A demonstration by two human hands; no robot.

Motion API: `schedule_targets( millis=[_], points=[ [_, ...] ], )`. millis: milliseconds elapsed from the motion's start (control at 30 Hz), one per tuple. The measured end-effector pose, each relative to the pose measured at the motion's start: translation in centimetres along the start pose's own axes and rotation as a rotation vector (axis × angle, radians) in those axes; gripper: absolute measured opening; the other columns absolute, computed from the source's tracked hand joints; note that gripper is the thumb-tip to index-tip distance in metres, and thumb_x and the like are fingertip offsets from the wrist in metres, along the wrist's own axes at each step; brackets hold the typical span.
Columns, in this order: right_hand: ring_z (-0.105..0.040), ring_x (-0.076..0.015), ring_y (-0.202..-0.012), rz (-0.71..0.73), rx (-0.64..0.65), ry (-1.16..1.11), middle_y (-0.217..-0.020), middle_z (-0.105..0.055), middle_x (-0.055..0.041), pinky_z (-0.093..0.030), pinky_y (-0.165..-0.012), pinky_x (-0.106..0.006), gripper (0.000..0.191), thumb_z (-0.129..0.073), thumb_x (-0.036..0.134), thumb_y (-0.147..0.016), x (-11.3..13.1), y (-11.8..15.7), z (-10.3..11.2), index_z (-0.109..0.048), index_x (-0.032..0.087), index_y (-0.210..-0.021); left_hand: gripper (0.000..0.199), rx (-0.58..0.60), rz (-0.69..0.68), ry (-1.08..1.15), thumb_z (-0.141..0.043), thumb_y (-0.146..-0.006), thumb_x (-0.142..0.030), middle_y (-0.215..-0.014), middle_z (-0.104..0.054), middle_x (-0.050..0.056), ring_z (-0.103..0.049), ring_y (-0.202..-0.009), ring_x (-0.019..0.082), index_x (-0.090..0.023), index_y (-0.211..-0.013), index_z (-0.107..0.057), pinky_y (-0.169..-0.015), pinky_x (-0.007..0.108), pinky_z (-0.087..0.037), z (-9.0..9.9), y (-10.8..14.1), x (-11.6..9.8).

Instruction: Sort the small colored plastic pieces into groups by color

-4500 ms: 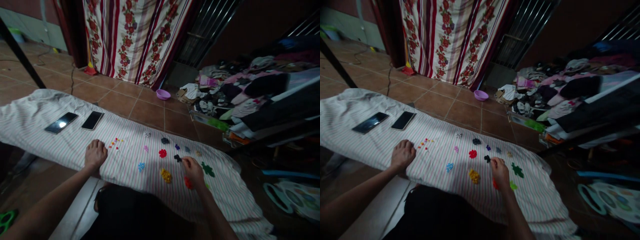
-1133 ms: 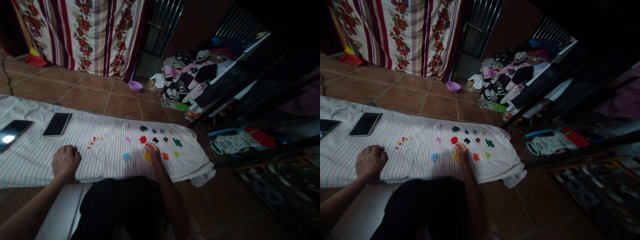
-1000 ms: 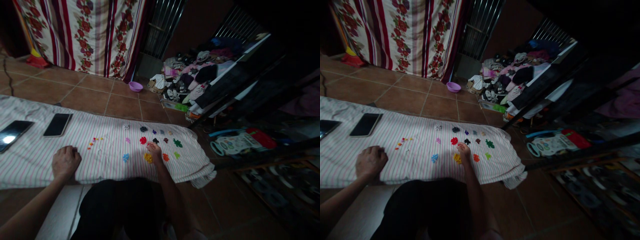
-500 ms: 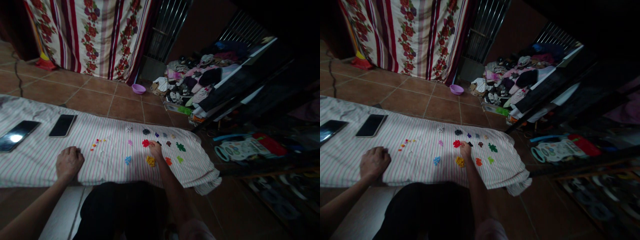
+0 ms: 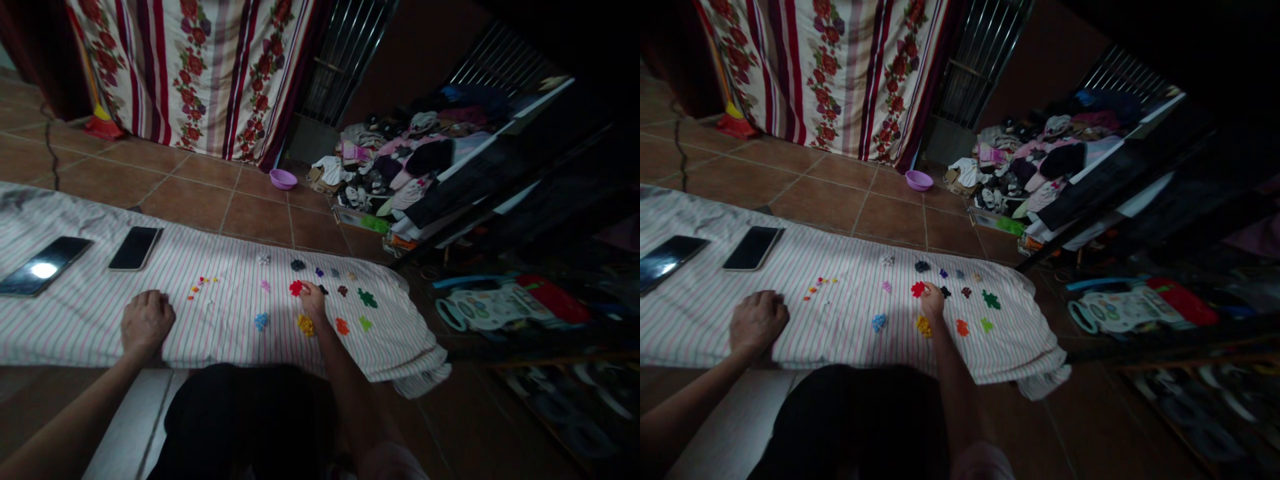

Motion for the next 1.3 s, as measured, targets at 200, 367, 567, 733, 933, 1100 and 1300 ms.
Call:
schedule_targets(
  millis=[200,367,567,733,933,1100,1300],
  points=[
    [-0.061,-0.0228,-0.095,0.009,0.029,0.058,-0.092,-0.071,-0.0093,-0.049,-0.088,-0.036,0.025,-0.055,0.02,-0.067,0.79,0.16,0.12,-0.071,0.016,-0.087,0.024,-0.011,-0.005,0.001,-0.038,-0.083,-0.027,-0.087,-0.062,0.013,-0.056,-0.085,0.026,-0.015,-0.087,-0.059,-0.073,0.038,-0.04,0.07,0.02,-0.02],
    [-0.061,-0.0232,-0.094,0.03,0.036,0.087,-0.09,-0.07,-0.0088,-0.05,-0.086,-0.037,0.025,-0.053,0.022,-0.069,0.91,0.43,0.38,-0.071,0.016,-0.085,0.024,-0.008,0.002,0.014,-0.039,-0.082,-0.027,-0.087,-0.063,0.014,-0.056,-0.085,0.026,-0.015,-0.087,-0.06,-0.073,0.039,-0.04,-0.05,0.0,0.08],
    [-0.06,-0.0215,-0.088,0.067,0.062,0.102,-0.094,-0.068,-0.0098,-0.051,-0.084,-0.035,0.028,-0.057,0.025,-0.07,0.62,0.85,0.29,-0.073,0.016,-0.091,0.028,-0.003,-0.002,0.001,-0.037,-0.083,-0.028,-0.088,-0.062,0.015,-0.056,-0.085,0.027,-0.013,-0.089,-0.06,-0.074,0.039,-0.04,-0.16,0.05,0.15],
    [-0.06,-0.0206,-0.085,0.088,0.077,0.111,-0.097,-0.066,-0.01,-0.051,-0.084,-0.035,0.025,-0.061,0.025,-0.069,0.36,0.81,0.14,-0.075,0.017,-0.088,0.028,-0.014,-0.007,-0.007,-0.036,-0.085,-0.027,-0.088,-0.063,0.015,-0.056,-0.086,0.027,-0.013,-0.088,-0.06,-0.074,0.038,-0.039,-0.21,0.08,0.15],
    [-0.06,-0.0218,-0.089,0.103,0.067,0.114,-0.095,-0.066,-0.0092,-0.05,-0.086,-0.037,0.025,-0.057,0.024,-0.073,0.35,0.53,0.2,-0.076,0.018,-0.088,0.027,-0.008,0.012,0.004,-0.036,-0.084,-0.027,-0.09,-0.063,0.015,-0.056,-0.088,0.027,-0.014,-0.089,-0.06,-0.074,0.038,-0.039,-0.19,0.06,0.05],
    [-0.06,-0.0215,-0.086,0.117,0.071,0.105,-0.095,-0.067,-0.0088,-0.052,-0.083,-0.036,0.023,-0.059,0.025,-0.072,0.38,0.57,-0.12,-0.076,0.02,-0.086,0.029,0.006,0.016,-0.023,-0.034,-0.086,-0.029,-0.09,-0.063,0.014,-0.056,-0.089,0.026,-0.013,-0.088,-0.059,-0.076,0.037,-0.039,-0.03,-0.01,-0.06],
    [-0.06,-0.0204,-0.084,0.136,0.05,0.089,-0.091,-0.065,-0.0085,-0.053,-0.082,-0.038,0.025,-0.056,0.028,-0.074,0.16,0.76,0.01,-0.075,0.019,-0.087,0.026,0.027,0.03,-0.022,-0.036,-0.083,-0.029,-0.089,-0.063,0.012,-0.056,-0.089,0.026,-0.016,-0.087,-0.058,-0.076,0.036,-0.038,-0.23,-0.05,0.06]
  ],
)
Point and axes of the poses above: each hand's wrist, its own y-axis away from the middle knuckle, its own z-axis out of the back of the hand, x = y × z, the point moved 1 cm from there along -y, towards the middle knuckle
